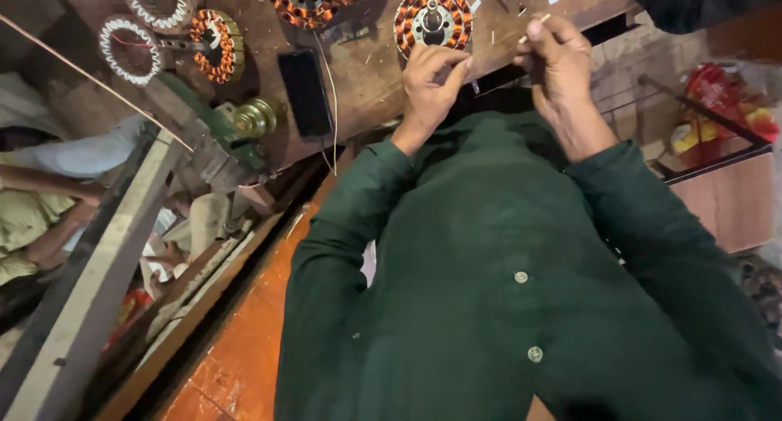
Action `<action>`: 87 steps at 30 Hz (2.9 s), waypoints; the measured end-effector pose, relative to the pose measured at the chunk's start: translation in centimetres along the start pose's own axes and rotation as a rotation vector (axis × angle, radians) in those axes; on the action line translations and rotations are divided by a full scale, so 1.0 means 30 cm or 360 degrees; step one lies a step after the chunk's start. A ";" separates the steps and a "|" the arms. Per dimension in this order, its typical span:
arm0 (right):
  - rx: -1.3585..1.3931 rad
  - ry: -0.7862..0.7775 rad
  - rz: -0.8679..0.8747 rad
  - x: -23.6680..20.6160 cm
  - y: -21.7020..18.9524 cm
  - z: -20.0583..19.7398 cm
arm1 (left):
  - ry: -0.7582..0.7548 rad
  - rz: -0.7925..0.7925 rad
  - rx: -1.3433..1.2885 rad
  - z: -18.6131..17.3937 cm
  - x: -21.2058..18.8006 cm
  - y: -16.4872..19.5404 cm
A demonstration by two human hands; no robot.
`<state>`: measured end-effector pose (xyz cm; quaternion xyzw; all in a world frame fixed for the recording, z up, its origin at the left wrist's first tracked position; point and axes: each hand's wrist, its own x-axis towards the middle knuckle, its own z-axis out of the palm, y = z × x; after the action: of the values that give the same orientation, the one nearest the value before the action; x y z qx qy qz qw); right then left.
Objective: The person assembles small electrical components on a workbench, handling copper-wound stators and inserting white insulating pieces into slots. They repeatedly pick up, position, and press the pieces into place, occasionally adjusting the stator orientation.
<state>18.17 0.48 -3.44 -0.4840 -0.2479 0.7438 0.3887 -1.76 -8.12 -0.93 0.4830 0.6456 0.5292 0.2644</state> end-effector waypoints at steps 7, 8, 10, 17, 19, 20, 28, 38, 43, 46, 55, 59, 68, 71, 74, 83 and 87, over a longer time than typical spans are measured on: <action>-0.0109 -0.0160 -0.0011 -0.015 0.024 0.095 | -0.0049 -0.0076 0.0063 0.001 0.023 0.057; -0.0103 -0.0187 -0.0021 -0.021 0.023 0.103 | -0.0051 -0.0108 0.0059 0.003 0.022 0.061; -0.0100 -0.0217 -0.0046 -0.030 0.016 0.114 | -0.0056 -0.0170 0.0046 0.009 0.021 0.063; -0.0081 -0.0216 -0.0034 -0.038 -0.014 0.138 | -0.0066 -0.0244 -0.0136 0.019 0.023 0.043; -0.0100 -0.0230 -0.0025 -0.041 -0.020 0.141 | -0.0083 -0.0233 -0.0187 0.016 0.023 0.036; -0.0112 -0.0248 -0.0029 -0.043 -0.023 0.142 | -0.0094 -0.0235 -0.0189 0.015 0.023 0.034; -0.0179 -0.0300 -0.0083 -0.046 -0.032 0.149 | -0.0114 -0.0255 -0.0273 0.012 0.021 0.025; -0.0308 -0.0333 -0.0147 -0.048 -0.017 0.140 | -0.0094 -0.0248 -0.0246 0.017 0.015 0.008; -0.0419 -0.0377 -0.0251 -0.044 -0.009 0.135 | -0.0055 -0.0288 -0.0318 0.029 0.009 -0.011; -0.0429 -0.0421 -0.0284 -0.041 -0.005 0.133 | -0.0064 -0.0306 -0.0293 0.028 0.008 -0.015; -0.0517 -0.0502 -0.0236 -0.034 0.004 0.131 | -0.0048 -0.0229 0.0064 -0.010 0.015 0.037; -0.0598 -0.0388 -0.0184 -0.023 0.009 0.121 | -0.0090 0.0053 0.0228 -0.049 0.006 0.025; -0.0643 -0.0391 -0.0205 0.004 0.051 0.125 | -0.0110 0.0166 0.0473 -0.047 -0.006 -0.052; -0.0687 -0.0384 -0.0244 0.011 0.059 0.142 | -0.0103 0.0211 0.0609 -0.069 0.005 -0.050; -0.0777 -0.0420 -0.0242 -0.002 0.058 0.155 | -0.0204 0.0121 0.0595 -0.087 0.014 -0.030; -0.1759 -0.0759 -0.1569 0.008 0.084 0.199 | -0.0055 0.0327 0.0334 -0.084 0.030 0.056; -0.1829 -0.0821 -0.1665 0.080 0.068 0.140 | 0.0137 0.0166 0.0109 -0.130 0.051 0.069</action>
<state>13.09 1.31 -4.52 -0.2431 -0.8659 0.3110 0.3074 -4.98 -8.46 2.45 0.5015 0.6480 0.5402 0.1917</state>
